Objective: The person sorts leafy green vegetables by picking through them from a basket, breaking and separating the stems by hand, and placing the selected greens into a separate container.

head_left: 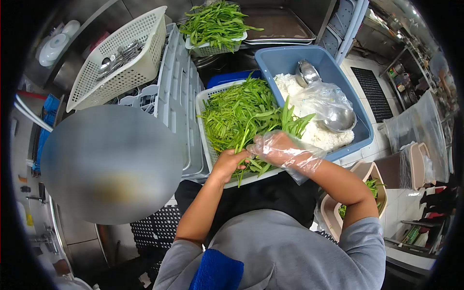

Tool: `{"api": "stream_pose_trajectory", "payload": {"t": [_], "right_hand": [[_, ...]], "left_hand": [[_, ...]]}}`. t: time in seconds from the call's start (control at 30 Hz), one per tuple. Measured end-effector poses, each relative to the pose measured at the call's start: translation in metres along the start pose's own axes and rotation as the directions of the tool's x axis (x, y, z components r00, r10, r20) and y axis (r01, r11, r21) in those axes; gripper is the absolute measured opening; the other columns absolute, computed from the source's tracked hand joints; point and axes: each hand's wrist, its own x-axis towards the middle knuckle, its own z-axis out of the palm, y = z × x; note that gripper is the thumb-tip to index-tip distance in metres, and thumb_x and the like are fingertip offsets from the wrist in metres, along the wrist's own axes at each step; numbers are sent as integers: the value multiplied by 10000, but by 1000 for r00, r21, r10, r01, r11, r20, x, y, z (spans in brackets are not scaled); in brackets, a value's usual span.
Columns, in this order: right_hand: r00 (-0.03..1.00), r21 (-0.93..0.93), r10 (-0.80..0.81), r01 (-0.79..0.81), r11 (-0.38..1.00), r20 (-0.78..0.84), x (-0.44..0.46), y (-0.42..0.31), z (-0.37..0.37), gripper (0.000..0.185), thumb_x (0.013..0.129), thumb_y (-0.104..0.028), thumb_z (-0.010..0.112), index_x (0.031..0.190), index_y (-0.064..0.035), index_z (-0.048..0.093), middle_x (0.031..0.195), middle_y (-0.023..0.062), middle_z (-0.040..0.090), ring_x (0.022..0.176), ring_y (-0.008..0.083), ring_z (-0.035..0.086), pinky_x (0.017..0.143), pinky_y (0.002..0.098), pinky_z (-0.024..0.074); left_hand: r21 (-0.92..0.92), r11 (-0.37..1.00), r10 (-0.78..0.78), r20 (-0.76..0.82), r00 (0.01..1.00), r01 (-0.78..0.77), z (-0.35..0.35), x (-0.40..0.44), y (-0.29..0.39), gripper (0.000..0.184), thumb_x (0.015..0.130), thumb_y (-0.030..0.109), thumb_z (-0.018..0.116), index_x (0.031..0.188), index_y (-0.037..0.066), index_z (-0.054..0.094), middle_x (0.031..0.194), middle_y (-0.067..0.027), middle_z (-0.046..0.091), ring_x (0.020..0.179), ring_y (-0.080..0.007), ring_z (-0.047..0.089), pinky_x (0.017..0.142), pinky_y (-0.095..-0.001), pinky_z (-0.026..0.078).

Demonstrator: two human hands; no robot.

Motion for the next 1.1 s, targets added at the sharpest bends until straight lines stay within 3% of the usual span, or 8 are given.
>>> {"api": "stream_pose_trajectory", "payload": {"t": [0.3, 0.4, 0.43, 0.5, 0.53, 0.77, 0.9, 1.1], "right_hand": [[987, 100, 159, -159, 982, 8, 5, -8, 5, 143, 772, -257, 623, 781, -114, 616, 750, 63, 600, 723, 243, 623, 611, 381, 494], [941, 312, 99, 7, 950, -323, 5, 11, -2, 119, 791, -194, 624, 803, -76, 633, 812, 72, 634, 813, 236, 625, 727, 337, 503], [828, 922, 546, -101, 374, -130, 3, 16, 0, 171, 839, -224, 610, 868, -57, 632, 862, 64, 628, 845, 201, 602, 750, 340, 494], [489, 981, 857, 8, -194, 165, 12, 1, -55, 264, 867, -322, 627, 972, -80, 635, 869, 3, 584, 751, 121, 523, 760, 277, 461], [477, 989, 868, -115, -97, 141, -1, 26, -53, 323, 879, -359, 603, 1055, -89, 616, 888, -5, 573, 798, 115, 512, 775, 286, 453], [335, 924, 937, 381, -34, -103, -43, 85, -54, 274, 831, -243, 660, 1017, -52, 599, 884, 42, 603, 766, 144, 575, 688, 275, 499], [239, 856, 969, 484, -181, 70, -61, 81, -48, 277, 825, -234, 660, 1015, -46, 588, 822, 37, 590, 722, 140, 592, 681, 294, 528], [661, 957, 695, -246, -154, 282, -61, 6, -74, 266, 798, -249, 676, 981, -68, 608, 776, 33, 581, 738, 182, 623, 694, 313, 525]], "left_hand": [[-113, 992, 55, 17, 998, -53, -2, -4, -3, 199, 879, 238, 609, 953, 56, 640, 887, -10, 617, 760, -100, 537, 651, -277, 442], [-164, 982, 91, 14, 996, -88, -2, -7, 4, 200, 886, 234, 604, 973, 57, 636, 936, -26, 632, 745, -105, 538, 655, -283, 448], [-164, 982, 93, 10, 996, -90, -2, -8, 4, 199, 890, 233, 597, 972, 55, 631, 948, -37, 634, 740, -108, 537, 658, -286, 451], [-206, 977, 60, 1, 998, -59, -7, -7, 0, 196, 897, 225, 585, 966, 47, 632, 966, -57, 636, 760, -121, 535, 663, -278, 451], [-285, 958, 45, 2, 999, -43, -11, -7, -3, 206, 902, 227, 574, 974, 41, 626, 963, -61, 633, 792, -129, 538, 666, -281, 452], [-612, 787, 97, -6, 995, -81, -31, 6, -1, 233, 924, 261, 523, 1001, 46, 572, 878, -69, 594, 869, -222, 563, 740, -357, 482], [-729, 677, 71, -72, 995, -101, -32, 12, 9, 228, 917, 285, 544, 967, 65, 581, 852, -83, 596, 864, -210, 573, 748, -395, 483], [-759, 646, -13, -124, 992, -87, -31, 16, 11, 217, 920, 292, 543, 975, 85, 573, 807, -41, 563, 877, -194, 563, 770, -401, 480]]}}
